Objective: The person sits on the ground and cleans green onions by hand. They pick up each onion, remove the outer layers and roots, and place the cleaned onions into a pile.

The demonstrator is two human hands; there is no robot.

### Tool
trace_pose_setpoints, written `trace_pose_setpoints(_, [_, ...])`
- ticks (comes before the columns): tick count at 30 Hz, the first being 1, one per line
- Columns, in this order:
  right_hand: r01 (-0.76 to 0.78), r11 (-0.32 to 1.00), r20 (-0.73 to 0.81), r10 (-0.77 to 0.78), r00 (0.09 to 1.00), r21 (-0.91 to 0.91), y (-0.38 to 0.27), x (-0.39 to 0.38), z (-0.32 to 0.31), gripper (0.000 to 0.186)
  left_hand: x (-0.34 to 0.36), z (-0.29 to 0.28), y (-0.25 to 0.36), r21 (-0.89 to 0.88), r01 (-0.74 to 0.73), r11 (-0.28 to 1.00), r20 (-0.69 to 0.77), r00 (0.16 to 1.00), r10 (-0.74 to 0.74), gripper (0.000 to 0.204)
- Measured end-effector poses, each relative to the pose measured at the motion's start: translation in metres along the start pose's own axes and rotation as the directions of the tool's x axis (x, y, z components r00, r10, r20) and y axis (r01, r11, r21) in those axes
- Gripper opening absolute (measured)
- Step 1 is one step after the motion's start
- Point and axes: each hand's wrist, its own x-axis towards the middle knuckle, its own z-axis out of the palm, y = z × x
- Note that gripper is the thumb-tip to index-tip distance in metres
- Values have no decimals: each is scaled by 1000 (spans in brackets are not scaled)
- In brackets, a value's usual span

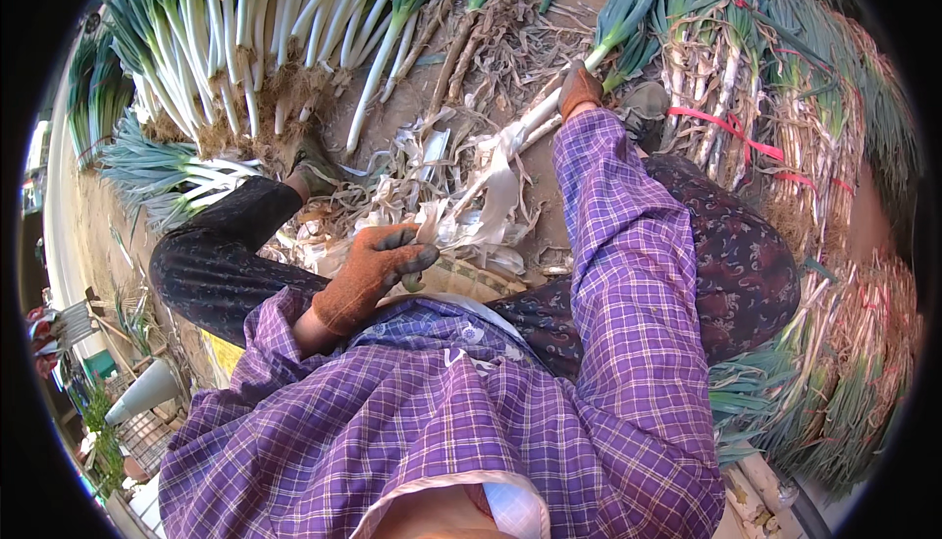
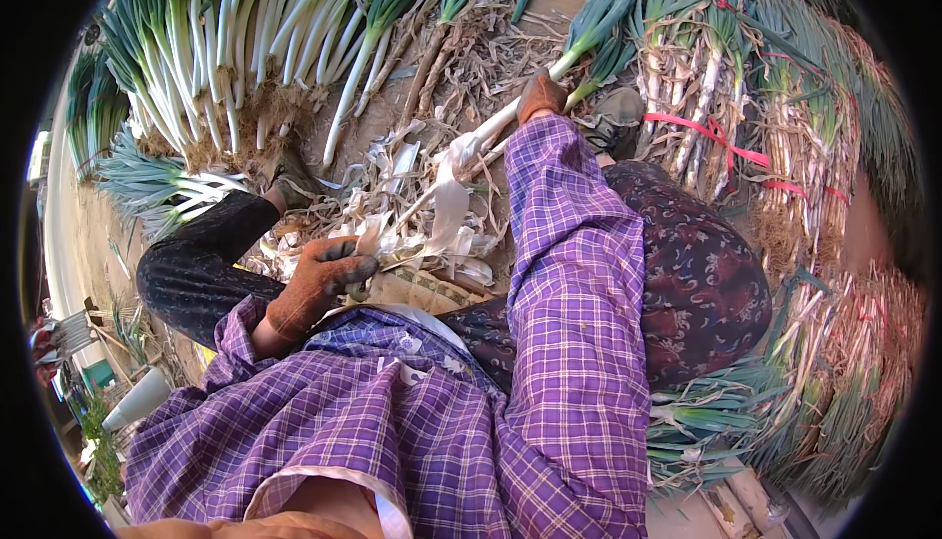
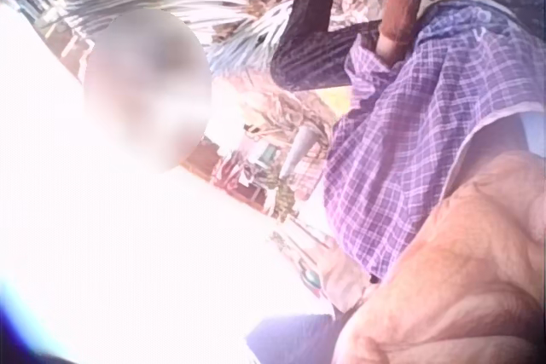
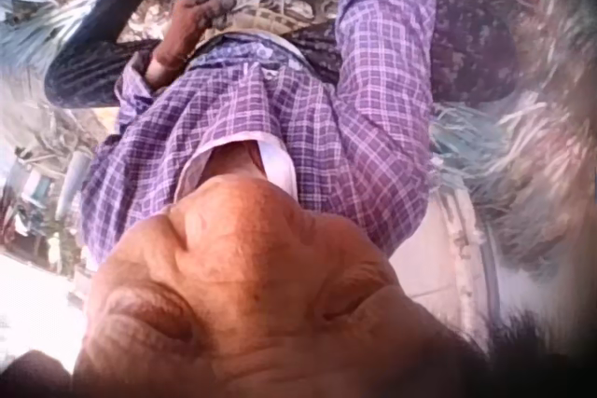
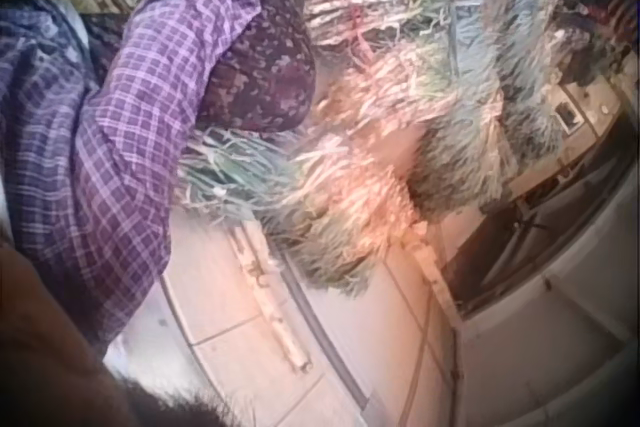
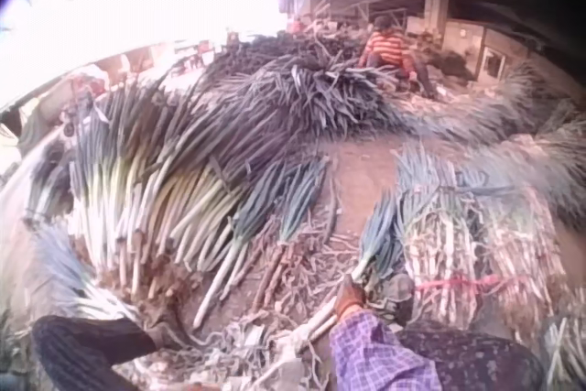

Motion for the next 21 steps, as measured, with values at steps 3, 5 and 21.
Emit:
trace_pose_setpoints(3, [-8, 972, -22, 13, 1000, 235, -36, -62, 29, 29, -7, -16, -9, 144, -42, 989, 8, 999, 41, 25])
trace_pose_setpoints(5, [0, 921, -33, 14, 999, 390, -59, -86, 47, 30, 15, -33, -14, 227, -92, 970, 0, 996, 95, 28])
trace_pose_setpoints(21, [17, 875, 22, -31, 999, 483, -51, -46, 53, 32, 165, 20, -26, -670, 266, 694, 450, 888, 95, 43])
